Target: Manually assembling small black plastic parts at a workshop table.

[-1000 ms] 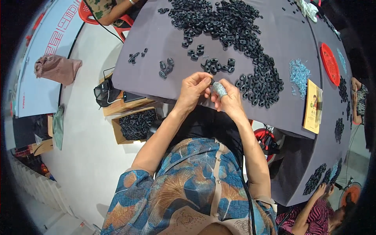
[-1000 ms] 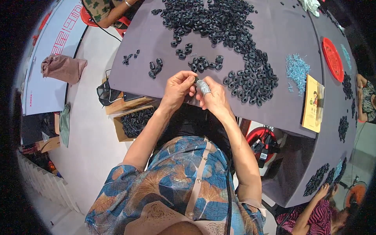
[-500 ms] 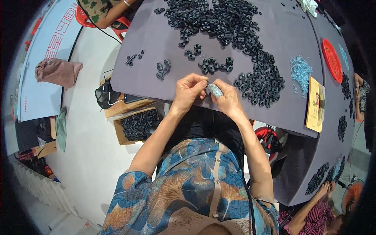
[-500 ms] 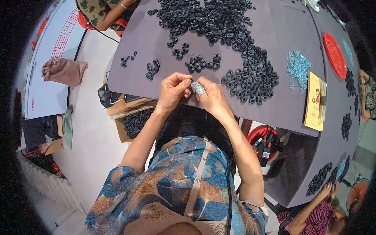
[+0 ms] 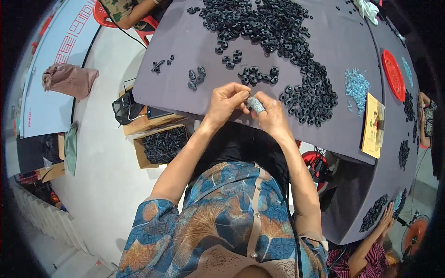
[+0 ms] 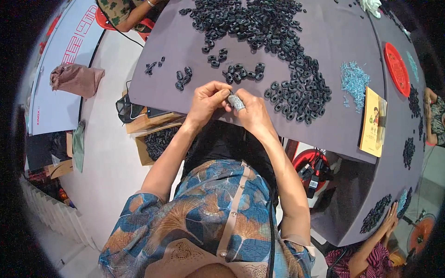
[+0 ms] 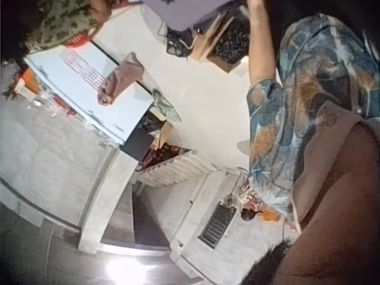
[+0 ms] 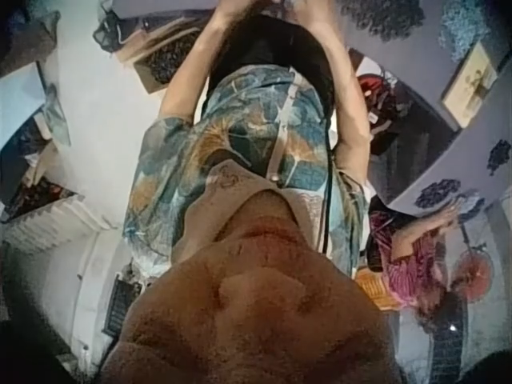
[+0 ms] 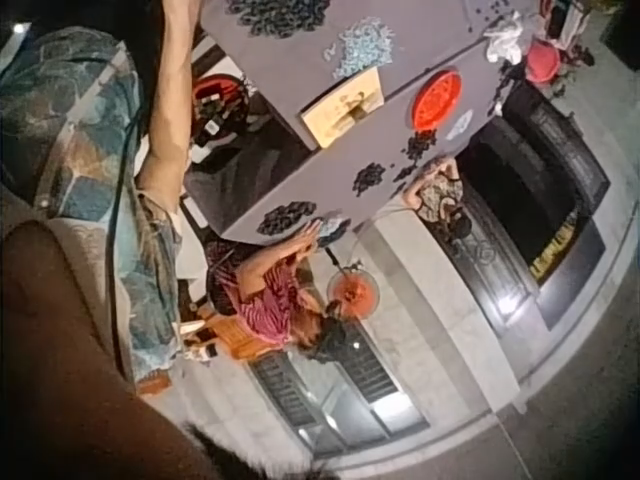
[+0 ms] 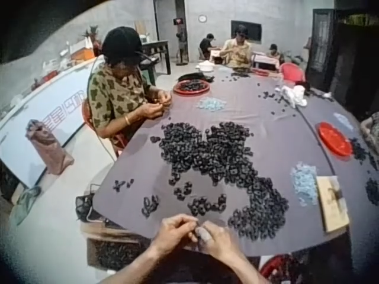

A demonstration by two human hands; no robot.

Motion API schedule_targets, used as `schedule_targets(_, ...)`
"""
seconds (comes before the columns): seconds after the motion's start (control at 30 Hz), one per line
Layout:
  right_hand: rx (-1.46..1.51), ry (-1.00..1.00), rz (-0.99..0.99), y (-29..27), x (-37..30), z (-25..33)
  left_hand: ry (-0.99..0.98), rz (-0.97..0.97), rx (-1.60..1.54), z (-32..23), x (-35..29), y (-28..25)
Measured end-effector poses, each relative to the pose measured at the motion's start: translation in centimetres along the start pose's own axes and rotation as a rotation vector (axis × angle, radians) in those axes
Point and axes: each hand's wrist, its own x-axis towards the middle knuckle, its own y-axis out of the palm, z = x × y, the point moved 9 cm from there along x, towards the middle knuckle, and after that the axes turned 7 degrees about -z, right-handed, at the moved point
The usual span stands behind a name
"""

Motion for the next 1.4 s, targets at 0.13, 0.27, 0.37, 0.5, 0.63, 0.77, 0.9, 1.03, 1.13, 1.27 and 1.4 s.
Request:
schedule_targets(0.13,-0.02,0.047,0.007,0.4,-0.6,-0.2,0.022,-0.015,-0.141,0.2,-0.7,0.3)
schedule_targets(0.27,0.088,-0.001,-0.043,0.2,-0.8,0.2,0.06,-0.002,-0.104,0.2,-0.8,0.4)
schedule_targets(0.37,0.098,-0.009,-0.046,0.5,-0.8,0.0,0.083,-0.016,-0.111,0.1,-0.8,0.4)
schedule_targets(0.5,0.127,0.009,-0.012,0.6,-0.6,-0.3,0.057,-0.023,-0.102,0.3,-0.5,0.2)
schedule_targets(0.63,0.196,0.023,-0.025,0.8,-0.7,-1.1,-0.025,0.005,-0.139,0.7,-0.2,0.5)
schedule_targets(0.77,0.166,0.034,-0.08,0.6,-0.7,-1.1,-0.012,-0.007,-0.189,0.9,-0.3,0.7)
schedule_targets(0.9,0.147,0.029,-0.101,0.4,-0.6,-1.2,0.044,-0.088,-0.2,0.9,-0.3,0.6)
schedule_targets(1.03,0.165,0.059,-0.081,0.3,-0.7,-1.0,0.092,-0.115,-0.216,0.6,-0.4,0.6)
schedule_targets(1.13,0.196,0.063,-0.049,0.3,-0.8,-0.6,0.065,-0.1,-0.226,0.8,-0.2,0.5)
schedule_targets(1.27,0.296,0.136,-0.025,0.8,-0.6,-1.0,0.019,-0.108,-0.217,0.9,0.0,0.2)
schedule_targets(1.4,0.354,0.194,-0.019,1.1,-0.6,-1.6,-0.011,-0.098,-0.246,1.1,0.0,0.1)
